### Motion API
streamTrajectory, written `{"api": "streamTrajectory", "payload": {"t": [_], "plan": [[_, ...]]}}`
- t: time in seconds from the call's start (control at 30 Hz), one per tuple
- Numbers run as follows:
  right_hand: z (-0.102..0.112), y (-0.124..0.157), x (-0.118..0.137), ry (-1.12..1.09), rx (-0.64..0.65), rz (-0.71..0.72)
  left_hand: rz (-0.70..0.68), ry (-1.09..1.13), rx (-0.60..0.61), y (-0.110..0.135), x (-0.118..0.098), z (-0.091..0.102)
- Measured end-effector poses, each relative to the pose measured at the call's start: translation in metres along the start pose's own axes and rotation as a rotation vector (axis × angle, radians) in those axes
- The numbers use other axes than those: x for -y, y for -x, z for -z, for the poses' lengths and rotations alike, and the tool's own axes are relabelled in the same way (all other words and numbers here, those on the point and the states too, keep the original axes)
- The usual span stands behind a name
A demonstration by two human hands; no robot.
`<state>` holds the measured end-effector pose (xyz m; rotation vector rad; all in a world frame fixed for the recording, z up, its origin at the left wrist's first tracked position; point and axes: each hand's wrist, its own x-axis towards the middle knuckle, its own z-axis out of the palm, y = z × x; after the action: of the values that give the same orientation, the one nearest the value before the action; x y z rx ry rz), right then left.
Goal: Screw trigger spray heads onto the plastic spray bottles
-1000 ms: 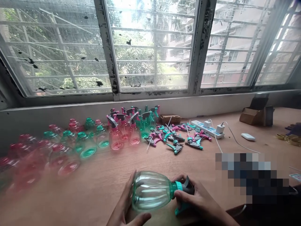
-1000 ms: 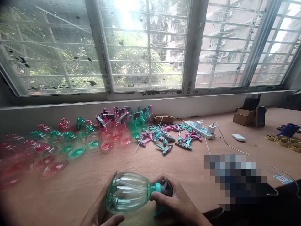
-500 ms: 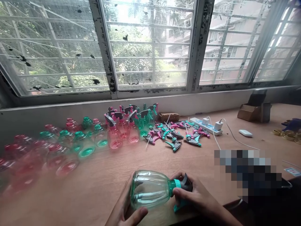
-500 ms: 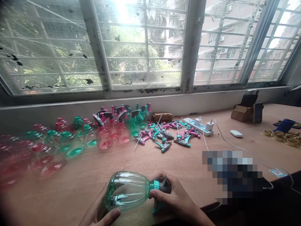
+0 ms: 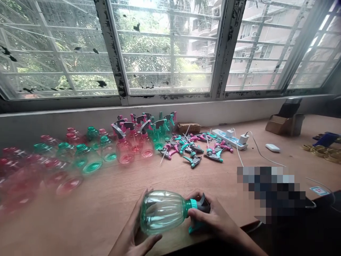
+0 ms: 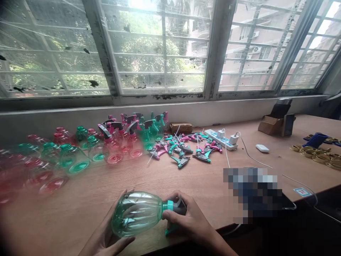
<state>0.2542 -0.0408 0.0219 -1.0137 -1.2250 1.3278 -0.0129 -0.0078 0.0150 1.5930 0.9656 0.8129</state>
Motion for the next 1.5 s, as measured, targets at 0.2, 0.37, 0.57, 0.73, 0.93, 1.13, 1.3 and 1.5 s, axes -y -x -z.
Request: {"api": "streamTrajectory", "payload": {"t": [0.2,0.37,0.57,0.73,0.93,1.13,1.3,1.5], "plan": [[0.0,0.002,-0.002,-0.021,0.017,-0.002,0.056,-0.027,-0.023,0.005,-0.002,0.002],[0.002,-0.001,0.001,-0.03,0.032,-0.007,0.094,-0.019,-0.003,0.007,-0.007,0.007],[0.003,-0.002,-0.003,-0.01,0.026,0.022,0.116,-0.113,-0.046,0.003,-0.027,-0.004],[0.004,-0.003,-0.003,-0.028,0.019,0.016,0.046,-0.053,-0.11,0.005,-0.009,-0.01],[0.003,-0.001,0.0,-0.036,0.061,-0.023,0.059,-0.042,0.01,0.003,-0.003,0.002],[0.007,0.001,-0.002,-0.027,0.032,-0.028,0.032,-0.09,0.015,0.003,-0.009,0.002],[0.007,0.001,-0.002,-0.033,0.041,-0.018,0.045,-0.004,0.019,0.003,-0.004,0.0],[0.008,0.001,-0.007,-0.041,0.031,-0.006,0.082,-0.023,0.02,0.003,-0.018,0.002]]}}
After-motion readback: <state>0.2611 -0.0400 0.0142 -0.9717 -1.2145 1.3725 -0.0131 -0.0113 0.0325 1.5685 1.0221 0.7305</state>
